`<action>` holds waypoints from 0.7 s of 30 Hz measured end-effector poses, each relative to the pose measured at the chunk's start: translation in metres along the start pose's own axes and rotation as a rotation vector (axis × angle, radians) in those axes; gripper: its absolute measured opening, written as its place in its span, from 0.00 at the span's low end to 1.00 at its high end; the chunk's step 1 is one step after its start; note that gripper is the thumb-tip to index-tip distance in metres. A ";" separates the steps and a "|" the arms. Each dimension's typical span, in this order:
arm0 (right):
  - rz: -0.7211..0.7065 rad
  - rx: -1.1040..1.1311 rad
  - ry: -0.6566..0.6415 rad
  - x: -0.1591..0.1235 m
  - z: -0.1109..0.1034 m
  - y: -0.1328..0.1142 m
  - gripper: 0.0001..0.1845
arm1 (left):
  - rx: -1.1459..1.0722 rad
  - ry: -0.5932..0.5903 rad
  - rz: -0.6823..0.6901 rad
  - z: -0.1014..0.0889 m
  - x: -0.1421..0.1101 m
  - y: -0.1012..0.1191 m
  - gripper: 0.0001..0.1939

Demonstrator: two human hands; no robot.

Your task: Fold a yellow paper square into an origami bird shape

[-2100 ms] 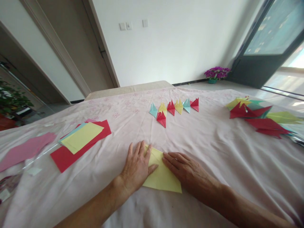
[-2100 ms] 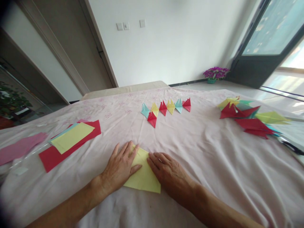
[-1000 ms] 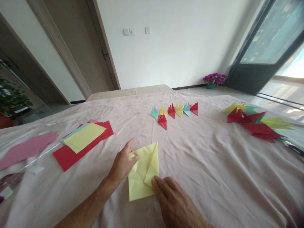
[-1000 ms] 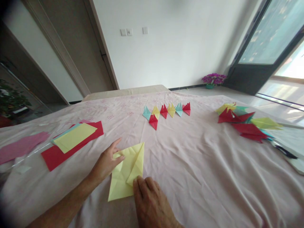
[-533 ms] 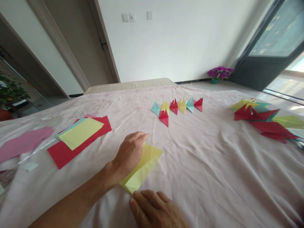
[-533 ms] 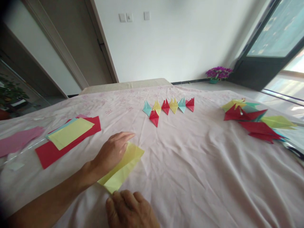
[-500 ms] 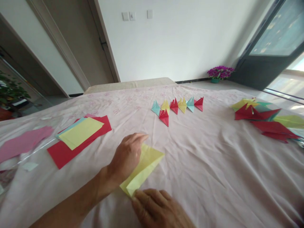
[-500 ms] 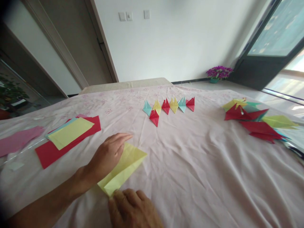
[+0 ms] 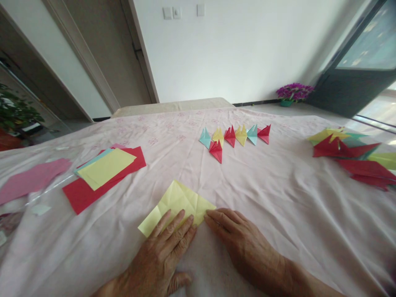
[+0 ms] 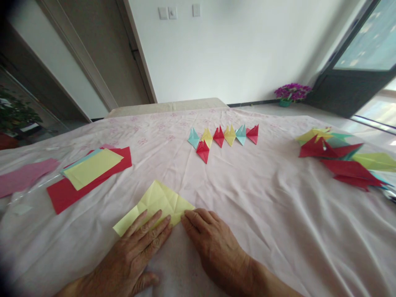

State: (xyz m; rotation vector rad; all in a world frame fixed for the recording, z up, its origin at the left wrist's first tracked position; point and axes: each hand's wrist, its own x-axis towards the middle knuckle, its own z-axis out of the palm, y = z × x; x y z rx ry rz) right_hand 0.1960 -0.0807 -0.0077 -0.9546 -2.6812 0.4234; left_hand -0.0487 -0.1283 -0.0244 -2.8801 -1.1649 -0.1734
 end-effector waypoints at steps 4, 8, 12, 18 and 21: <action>0.011 -0.078 -0.001 -0.001 0.003 0.009 0.22 | 0.021 -0.047 -0.049 -0.006 -0.002 -0.020 0.36; 0.004 -0.130 0.028 -0.001 0.007 0.015 0.22 | -0.006 -0.019 -0.093 -0.015 0.005 -0.035 0.31; -0.005 -0.152 0.053 -0.003 0.011 0.016 0.22 | -0.179 0.013 -0.182 -0.022 0.014 -0.044 0.24; -0.026 -0.159 0.093 -0.003 0.013 0.015 0.21 | -0.610 0.237 -0.758 0.005 0.034 -0.073 0.32; -0.025 -0.181 0.077 0.001 0.009 0.014 0.21 | -0.764 0.238 -0.764 0.006 0.056 -0.084 0.30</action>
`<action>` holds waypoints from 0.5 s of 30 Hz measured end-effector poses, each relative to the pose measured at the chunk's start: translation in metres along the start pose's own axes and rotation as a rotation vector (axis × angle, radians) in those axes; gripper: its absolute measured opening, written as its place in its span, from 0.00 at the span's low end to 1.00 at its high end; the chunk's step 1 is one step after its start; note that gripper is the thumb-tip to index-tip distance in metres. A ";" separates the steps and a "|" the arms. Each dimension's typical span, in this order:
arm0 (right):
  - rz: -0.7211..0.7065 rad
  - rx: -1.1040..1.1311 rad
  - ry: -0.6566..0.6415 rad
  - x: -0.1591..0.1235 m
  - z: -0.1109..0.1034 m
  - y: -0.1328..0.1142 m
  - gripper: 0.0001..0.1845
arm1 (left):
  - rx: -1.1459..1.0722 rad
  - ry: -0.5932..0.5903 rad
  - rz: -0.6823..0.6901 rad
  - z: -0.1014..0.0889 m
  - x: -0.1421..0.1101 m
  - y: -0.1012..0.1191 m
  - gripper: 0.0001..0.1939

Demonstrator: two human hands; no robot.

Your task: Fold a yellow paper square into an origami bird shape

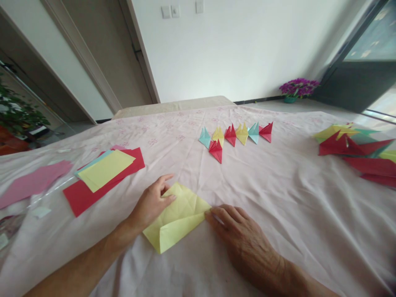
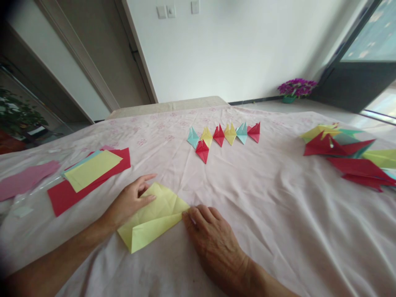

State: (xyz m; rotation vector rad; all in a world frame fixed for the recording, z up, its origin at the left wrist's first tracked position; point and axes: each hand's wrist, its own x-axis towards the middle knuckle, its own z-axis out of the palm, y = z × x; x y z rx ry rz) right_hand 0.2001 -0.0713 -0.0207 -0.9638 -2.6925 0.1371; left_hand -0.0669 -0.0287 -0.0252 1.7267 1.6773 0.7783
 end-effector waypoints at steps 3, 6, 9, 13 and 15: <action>0.028 -0.024 -0.042 0.009 -0.005 0.003 0.21 | -0.015 0.043 0.107 -0.002 0.024 0.020 0.17; 0.063 -0.048 -0.056 0.018 -0.007 0.009 0.20 | 0.172 0.044 0.255 -0.009 0.044 0.036 0.12; 0.091 -0.057 -0.051 0.023 -0.005 0.015 0.18 | 0.455 -0.008 0.292 -0.013 0.051 0.042 0.09; 0.101 -0.062 -0.035 0.024 0.000 0.017 0.18 | 0.648 0.081 0.545 -0.002 0.044 0.055 0.26; 0.100 -0.070 -0.041 0.025 0.001 0.016 0.17 | 0.696 -0.062 0.793 0.008 0.042 0.060 0.26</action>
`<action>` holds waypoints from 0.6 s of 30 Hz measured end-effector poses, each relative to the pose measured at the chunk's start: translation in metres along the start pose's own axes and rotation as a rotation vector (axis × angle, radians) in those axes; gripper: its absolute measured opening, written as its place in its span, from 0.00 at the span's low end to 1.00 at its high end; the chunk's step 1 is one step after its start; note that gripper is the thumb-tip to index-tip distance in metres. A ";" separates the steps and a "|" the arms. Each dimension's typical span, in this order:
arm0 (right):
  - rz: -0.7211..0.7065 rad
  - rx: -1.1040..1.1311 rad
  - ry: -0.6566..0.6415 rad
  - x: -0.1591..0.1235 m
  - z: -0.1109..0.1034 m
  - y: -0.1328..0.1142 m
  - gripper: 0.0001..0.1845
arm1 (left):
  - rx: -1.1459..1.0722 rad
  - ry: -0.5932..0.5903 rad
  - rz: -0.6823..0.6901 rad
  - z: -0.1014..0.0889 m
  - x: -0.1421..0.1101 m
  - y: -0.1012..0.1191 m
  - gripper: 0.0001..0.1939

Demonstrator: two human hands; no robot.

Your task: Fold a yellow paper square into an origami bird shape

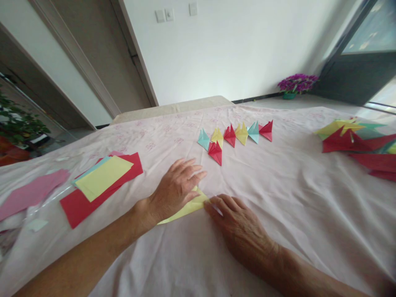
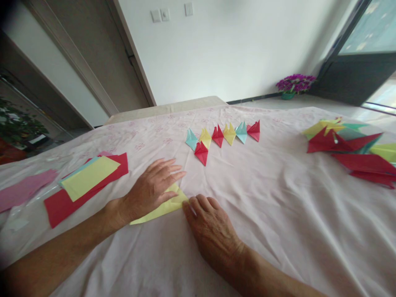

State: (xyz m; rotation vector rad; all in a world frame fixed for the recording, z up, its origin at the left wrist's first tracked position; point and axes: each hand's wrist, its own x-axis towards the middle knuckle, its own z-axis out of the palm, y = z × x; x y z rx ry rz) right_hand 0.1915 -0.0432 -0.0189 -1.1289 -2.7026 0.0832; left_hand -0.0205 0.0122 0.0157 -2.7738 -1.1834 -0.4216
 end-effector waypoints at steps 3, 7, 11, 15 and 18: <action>0.010 -0.015 0.004 0.000 0.001 0.000 0.16 | 0.005 -0.096 0.123 0.010 0.005 0.004 0.24; 0.026 -0.031 0.002 -0.003 0.003 0.001 0.17 | 0.041 -0.110 0.017 0.018 0.003 -0.007 0.28; 0.017 -0.015 -0.009 -0.007 0.004 0.002 0.17 | 0.023 -0.087 -0.045 0.016 -0.001 -0.010 0.23; 0.027 0.014 -0.024 -0.007 0.004 0.003 0.16 | 0.025 -0.032 -0.105 0.013 -0.003 -0.002 0.17; 0.043 0.038 -0.026 -0.007 0.004 0.003 0.14 | 0.087 -0.017 -0.109 0.010 -0.007 0.006 0.10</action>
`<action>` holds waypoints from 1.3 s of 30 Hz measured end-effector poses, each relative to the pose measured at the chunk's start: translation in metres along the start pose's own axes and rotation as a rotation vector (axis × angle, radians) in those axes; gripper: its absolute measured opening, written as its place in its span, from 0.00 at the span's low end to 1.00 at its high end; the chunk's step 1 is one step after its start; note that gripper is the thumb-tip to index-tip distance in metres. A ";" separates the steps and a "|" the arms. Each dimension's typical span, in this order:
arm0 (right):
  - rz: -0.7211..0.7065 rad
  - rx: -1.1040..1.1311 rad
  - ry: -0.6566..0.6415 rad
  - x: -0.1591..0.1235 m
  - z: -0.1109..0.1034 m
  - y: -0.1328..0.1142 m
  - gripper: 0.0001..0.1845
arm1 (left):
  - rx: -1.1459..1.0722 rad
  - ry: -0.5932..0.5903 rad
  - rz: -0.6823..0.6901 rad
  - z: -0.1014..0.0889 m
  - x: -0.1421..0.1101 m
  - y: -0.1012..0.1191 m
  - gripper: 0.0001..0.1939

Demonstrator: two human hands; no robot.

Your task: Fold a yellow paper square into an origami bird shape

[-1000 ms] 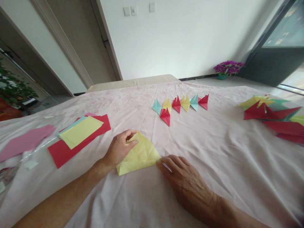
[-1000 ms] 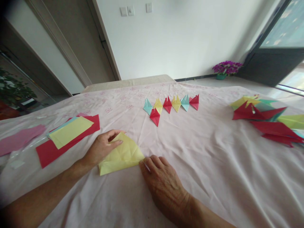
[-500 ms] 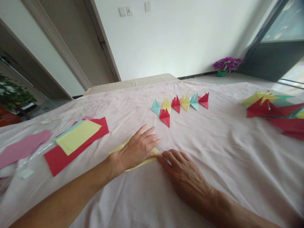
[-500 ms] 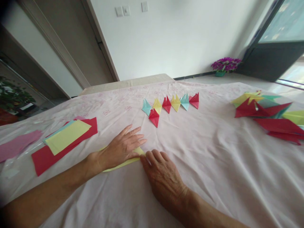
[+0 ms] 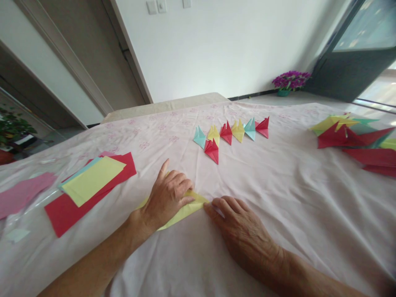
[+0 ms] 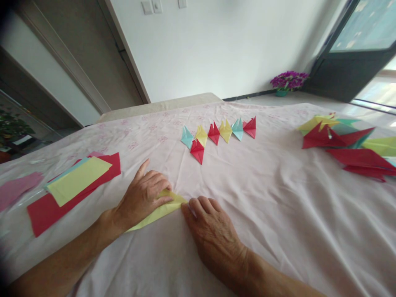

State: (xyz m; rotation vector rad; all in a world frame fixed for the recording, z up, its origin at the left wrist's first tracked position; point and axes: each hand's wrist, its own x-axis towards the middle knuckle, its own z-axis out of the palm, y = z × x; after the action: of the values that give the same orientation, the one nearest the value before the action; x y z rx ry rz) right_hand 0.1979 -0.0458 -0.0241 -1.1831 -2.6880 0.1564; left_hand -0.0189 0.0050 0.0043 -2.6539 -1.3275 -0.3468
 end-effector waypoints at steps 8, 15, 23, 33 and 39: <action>0.005 0.005 0.003 0.003 0.002 0.001 0.16 | 0.138 0.178 -0.007 0.004 -0.014 0.011 0.08; 0.028 0.021 -0.013 0.002 0.000 0.002 0.15 | 0.136 0.219 0.046 0.003 -0.022 0.019 0.08; 0.023 0.037 -0.022 0.002 -0.001 0.003 0.18 | 0.093 0.209 0.051 0.005 -0.034 0.021 0.08; 0.021 0.049 -0.020 0.001 -0.003 0.004 0.19 | 0.076 0.253 0.090 0.009 -0.038 0.019 0.10; 0.012 0.048 -0.020 0.001 -0.004 0.004 0.19 | 0.049 0.279 0.105 0.009 -0.039 0.019 0.10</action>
State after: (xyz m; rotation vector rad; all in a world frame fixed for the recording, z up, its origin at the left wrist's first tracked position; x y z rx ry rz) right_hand 0.2011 -0.0428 -0.0206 -1.1905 -2.6788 0.2338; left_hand -0.0248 -0.0347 -0.0157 -2.5093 -1.0927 -0.6334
